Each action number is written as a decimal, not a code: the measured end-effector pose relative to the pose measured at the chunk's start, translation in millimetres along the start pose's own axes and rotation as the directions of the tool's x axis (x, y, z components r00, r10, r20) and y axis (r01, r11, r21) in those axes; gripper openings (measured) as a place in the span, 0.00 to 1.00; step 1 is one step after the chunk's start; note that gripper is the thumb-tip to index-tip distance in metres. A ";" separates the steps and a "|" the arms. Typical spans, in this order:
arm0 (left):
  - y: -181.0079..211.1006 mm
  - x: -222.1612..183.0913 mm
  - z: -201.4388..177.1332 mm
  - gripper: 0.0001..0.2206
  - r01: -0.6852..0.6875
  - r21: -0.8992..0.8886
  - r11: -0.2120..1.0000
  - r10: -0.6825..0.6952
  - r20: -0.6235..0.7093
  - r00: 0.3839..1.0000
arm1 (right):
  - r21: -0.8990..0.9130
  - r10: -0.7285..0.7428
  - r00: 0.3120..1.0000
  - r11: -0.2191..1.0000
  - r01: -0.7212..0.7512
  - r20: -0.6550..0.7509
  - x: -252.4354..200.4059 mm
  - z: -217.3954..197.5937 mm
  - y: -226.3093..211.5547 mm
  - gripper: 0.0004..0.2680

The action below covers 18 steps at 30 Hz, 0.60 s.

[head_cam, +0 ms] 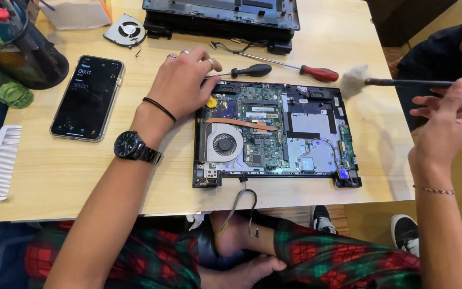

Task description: Repairing and cleaning the internal components of a laptop using a screwdriver and a brush

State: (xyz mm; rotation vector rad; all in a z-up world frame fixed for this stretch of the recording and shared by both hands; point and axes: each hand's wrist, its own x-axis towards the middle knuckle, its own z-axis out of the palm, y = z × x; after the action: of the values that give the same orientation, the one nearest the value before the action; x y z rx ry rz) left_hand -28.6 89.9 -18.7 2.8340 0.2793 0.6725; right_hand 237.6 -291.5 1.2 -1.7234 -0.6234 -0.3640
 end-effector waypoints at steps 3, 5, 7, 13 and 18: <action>4.7 0.4 4.3 0.11 -0.015 -0.001 1.000 0.015 -0.002 1.000 | 0.039 0.150 0.982 0.988 -0.147 -0.111 -4.6 0.9 -28.9 0.19; 1.8 0.3 9.3 0.12 -0.009 0.011 1.000 0.009 0.023 1.000 | 0.030 0.201 0.977 0.979 -0.200 -0.067 -5.0 -10.7 -26.0 0.19; 0.6 1.1 11.7 0.12 -0.006 0.025 1.000 0.005 0.046 0.999 | 0.020 0.250 0.968 0.968 -0.250 -0.025 -11.6 -14.3 -38.3 0.20; 4.6 1.3 12.7 0.12 -0.036 -0.010 0.999 0.037 0.050 0.998 | 0.219 0.353 0.935 0.916 -0.337 -0.039 -50.0 18.2 -110.3 0.21; 8.2 0.9 13.8 0.11 0.001 0.023 1.000 -0.003 0.067 0.998 | 0.416 0.178 0.818 0.790 -0.450 0.546 -90.2 41.6 -117.5 0.02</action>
State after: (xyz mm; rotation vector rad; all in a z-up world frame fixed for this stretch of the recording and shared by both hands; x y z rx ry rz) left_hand -20.4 80.0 -28.3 2.8713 0.2803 0.5761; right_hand 92.6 -252.9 35.1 -1.3307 -0.6831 0.4806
